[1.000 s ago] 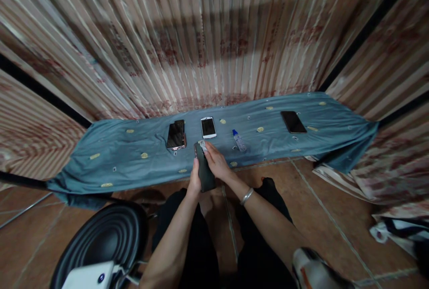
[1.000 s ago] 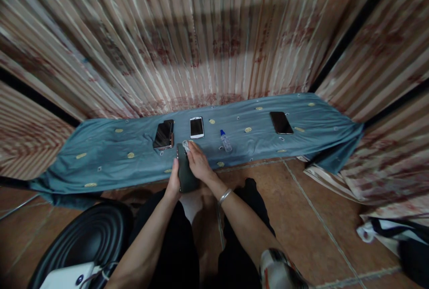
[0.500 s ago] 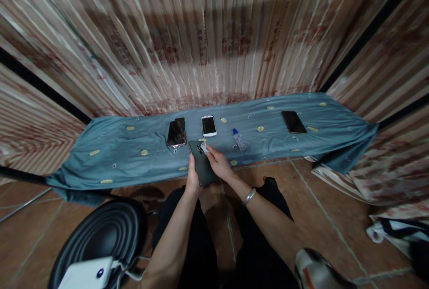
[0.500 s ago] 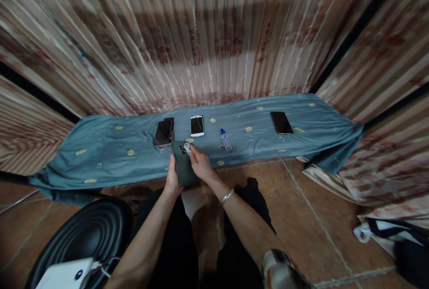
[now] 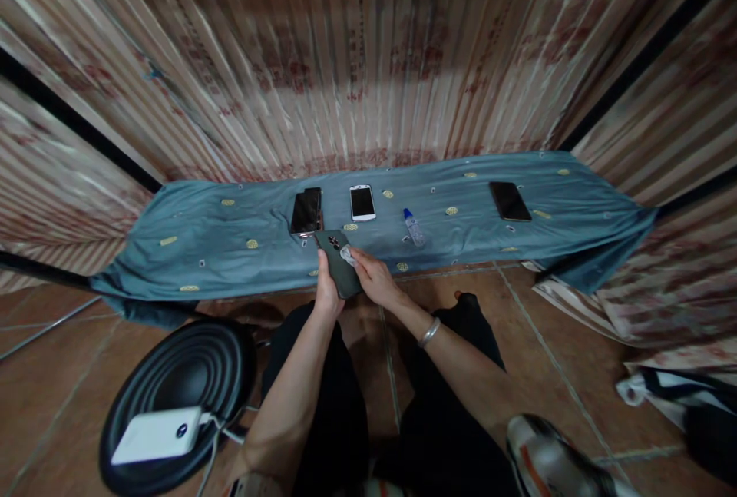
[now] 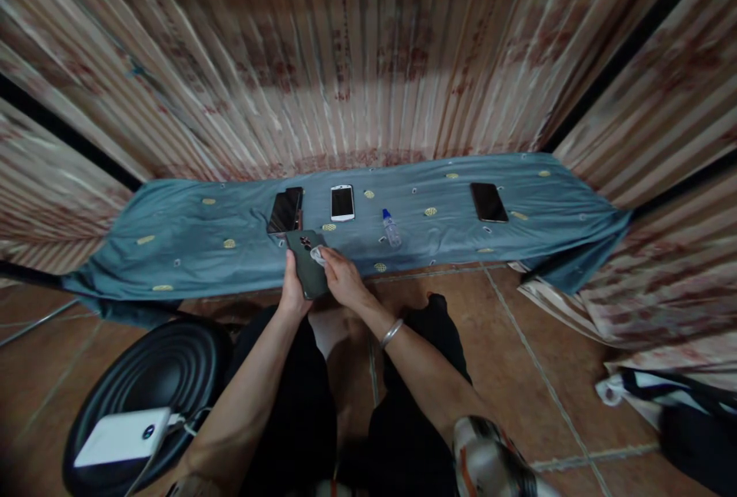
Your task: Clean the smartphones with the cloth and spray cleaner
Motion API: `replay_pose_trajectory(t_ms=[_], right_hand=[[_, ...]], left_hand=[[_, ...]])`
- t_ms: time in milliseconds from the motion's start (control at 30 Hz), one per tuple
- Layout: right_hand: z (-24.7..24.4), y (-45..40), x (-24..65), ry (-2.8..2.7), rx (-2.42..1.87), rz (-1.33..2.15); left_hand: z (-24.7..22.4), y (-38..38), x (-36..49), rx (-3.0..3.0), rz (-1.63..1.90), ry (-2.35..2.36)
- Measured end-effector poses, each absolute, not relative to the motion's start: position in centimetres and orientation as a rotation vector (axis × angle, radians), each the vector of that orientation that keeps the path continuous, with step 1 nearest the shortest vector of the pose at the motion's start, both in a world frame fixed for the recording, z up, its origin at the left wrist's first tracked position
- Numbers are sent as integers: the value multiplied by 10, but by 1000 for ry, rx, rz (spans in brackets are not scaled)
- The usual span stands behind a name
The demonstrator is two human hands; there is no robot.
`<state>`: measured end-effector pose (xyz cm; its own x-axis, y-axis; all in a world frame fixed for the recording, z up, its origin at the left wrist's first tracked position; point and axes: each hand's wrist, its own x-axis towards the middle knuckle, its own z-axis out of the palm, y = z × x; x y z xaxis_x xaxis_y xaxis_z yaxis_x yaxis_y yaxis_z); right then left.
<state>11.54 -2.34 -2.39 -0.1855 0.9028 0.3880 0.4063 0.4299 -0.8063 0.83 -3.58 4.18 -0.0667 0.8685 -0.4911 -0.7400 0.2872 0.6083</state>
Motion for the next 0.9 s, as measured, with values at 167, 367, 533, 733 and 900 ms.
replay_pose_trajectory(t_ms=[167, 367, 533, 733, 900], right_hand=[[-21, -31, 117, -1789, -1124, 723], [-15, -39, 119, -1753, -1173, 801], [-13, -43, 117, -1788, -1166, 796], [-14, -47, 113, -1914, -1088, 557], [-12, -43, 109, -1943, -1116, 503]], left_hand=[[44, -34, 5, 147, 1332, 981], [40, -31, -3, 165, 1363, 1002], [32, -26, -14, 239, 1325, 945], [23, -21, -16, 249, 1324, 906], [26, -23, -5, 206, 1357, 920]])
